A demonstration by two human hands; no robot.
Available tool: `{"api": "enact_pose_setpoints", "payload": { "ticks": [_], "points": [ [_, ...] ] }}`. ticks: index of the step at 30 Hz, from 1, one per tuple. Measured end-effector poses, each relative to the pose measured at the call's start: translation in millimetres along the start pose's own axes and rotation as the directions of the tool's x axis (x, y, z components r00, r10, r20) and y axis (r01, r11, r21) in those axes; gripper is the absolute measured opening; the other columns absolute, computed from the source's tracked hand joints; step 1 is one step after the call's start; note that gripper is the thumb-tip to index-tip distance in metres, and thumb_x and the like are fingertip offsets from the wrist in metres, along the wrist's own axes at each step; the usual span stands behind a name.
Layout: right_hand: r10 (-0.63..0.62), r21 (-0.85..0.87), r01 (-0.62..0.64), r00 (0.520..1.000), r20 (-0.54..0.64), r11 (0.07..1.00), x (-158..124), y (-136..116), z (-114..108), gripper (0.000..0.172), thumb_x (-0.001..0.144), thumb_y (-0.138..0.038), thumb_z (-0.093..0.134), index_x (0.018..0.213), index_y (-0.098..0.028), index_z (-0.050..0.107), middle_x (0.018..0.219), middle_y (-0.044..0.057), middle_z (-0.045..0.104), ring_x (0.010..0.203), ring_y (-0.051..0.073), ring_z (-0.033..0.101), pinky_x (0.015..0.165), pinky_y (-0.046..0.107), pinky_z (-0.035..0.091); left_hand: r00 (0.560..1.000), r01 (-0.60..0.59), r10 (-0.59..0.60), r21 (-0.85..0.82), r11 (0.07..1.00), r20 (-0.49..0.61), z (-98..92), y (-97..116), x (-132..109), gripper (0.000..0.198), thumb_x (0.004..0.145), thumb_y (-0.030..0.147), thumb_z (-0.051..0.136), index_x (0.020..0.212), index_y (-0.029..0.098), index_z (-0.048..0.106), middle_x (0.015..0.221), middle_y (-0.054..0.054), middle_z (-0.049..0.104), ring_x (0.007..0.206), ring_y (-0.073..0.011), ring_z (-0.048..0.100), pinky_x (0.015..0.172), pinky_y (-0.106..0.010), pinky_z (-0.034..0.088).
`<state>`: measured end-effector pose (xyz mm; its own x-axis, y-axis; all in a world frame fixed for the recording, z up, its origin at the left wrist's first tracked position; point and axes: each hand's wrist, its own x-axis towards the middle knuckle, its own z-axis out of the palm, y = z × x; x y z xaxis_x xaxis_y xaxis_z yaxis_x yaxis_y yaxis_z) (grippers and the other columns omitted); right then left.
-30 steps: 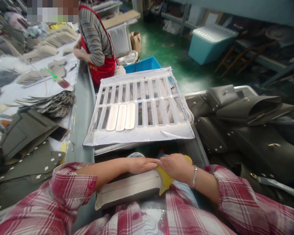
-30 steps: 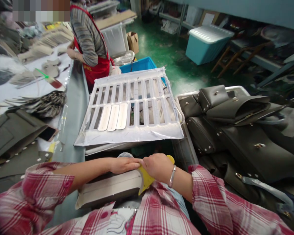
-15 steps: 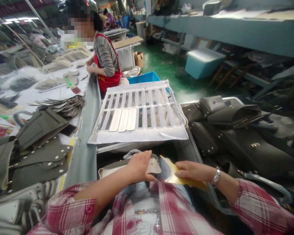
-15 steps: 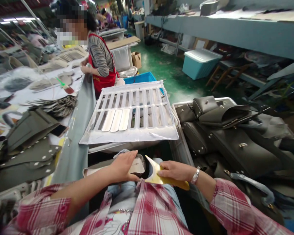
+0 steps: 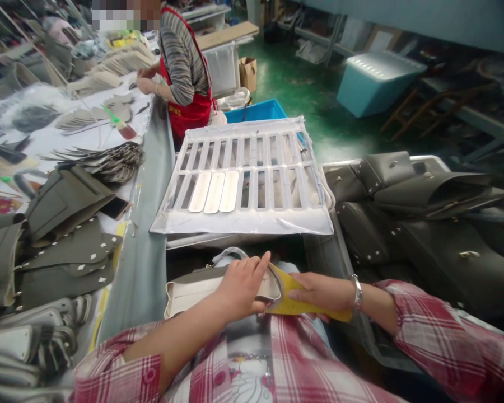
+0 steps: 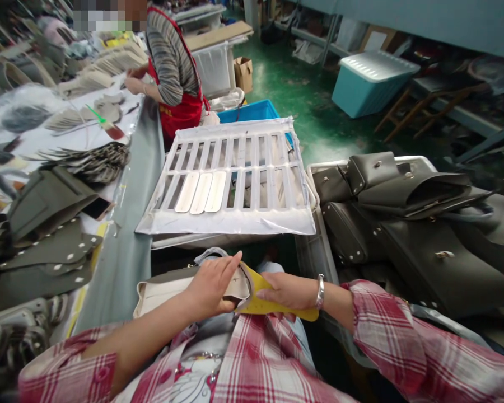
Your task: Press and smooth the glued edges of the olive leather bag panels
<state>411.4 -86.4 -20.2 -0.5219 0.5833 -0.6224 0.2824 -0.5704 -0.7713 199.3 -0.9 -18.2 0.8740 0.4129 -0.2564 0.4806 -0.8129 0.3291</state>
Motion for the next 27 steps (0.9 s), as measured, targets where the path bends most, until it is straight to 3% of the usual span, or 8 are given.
{"api": "enact_pose_setpoints", "payload": {
  "ticks": [8,16,22,24,27],
  "points": [
    [0.084,-0.071,-0.085,0.996,-0.017,0.994,11,-6,-3,0.028,0.088,-0.041,0.042,0.096,-0.014,0.040,0.060,0.003,0.058,0.035,0.010,0.048,0.030,0.018,0.034,0.996,-0.040,0.042,0.021,0.999,-0.079,2.2,-7,-5,0.100,0.068,0.035,0.064,0.144,0.017,0.003,0.131,-0.016,0.040,0.117,-0.0315,0.039,0.095,-0.044,0.032],
    [0.139,0.064,-0.137,0.990,-0.029,0.988,20,4,2,0.026,0.088,-0.043,0.042,0.098,-0.019,0.041,0.058,-0.003,0.056,0.037,0.008,0.047,0.031,0.016,0.038,0.992,-0.101,0.103,0.027,0.995,-0.076,0.9,-11,-4,0.096,0.071,0.031,0.063,0.144,0.022,0.002,0.131,-0.019,0.038,0.119,-0.0333,0.038,0.093,-0.047,0.032],
    [0.092,0.155,-0.086,0.995,-0.030,0.984,26,15,12,0.039,0.089,-0.050,0.037,0.110,-0.017,0.039,0.061,-0.003,0.055,0.038,0.008,0.044,0.031,0.017,0.036,0.988,-0.130,0.134,0.052,0.990,-0.073,0.0,-14,-4,0.099,0.070,0.033,0.067,0.144,0.022,0.001,0.132,-0.021,0.037,0.121,-0.0342,0.038,0.096,-0.048,0.031],
    [0.035,0.135,-0.023,0.995,-0.090,0.991,27,19,16,0.040,0.089,-0.051,0.037,0.111,-0.017,0.041,0.067,0.000,0.058,0.046,0.011,0.051,0.038,0.021,0.043,0.988,-0.136,0.140,0.065,0.989,-0.061,-0.8,-15,-3,0.098,0.070,0.028,0.066,0.144,0.023,0.001,0.133,-0.022,0.036,0.121,-0.0346,0.038,0.095,-0.048,0.031],
    [-0.119,0.022,0.127,0.971,-0.209,0.992,27,20,21,0.036,0.090,-0.046,0.040,0.110,-0.016,0.047,0.092,0.007,0.063,0.077,0.018,0.061,0.067,0.030,0.052,0.988,-0.141,0.146,0.096,0.985,-0.045,-1.0,-14,-3,0.089,0.074,0.020,0.057,0.144,0.024,0.002,0.133,-0.022,0.036,0.119,-0.0350,0.040,0.094,-0.048,0.032]
  ]
}}
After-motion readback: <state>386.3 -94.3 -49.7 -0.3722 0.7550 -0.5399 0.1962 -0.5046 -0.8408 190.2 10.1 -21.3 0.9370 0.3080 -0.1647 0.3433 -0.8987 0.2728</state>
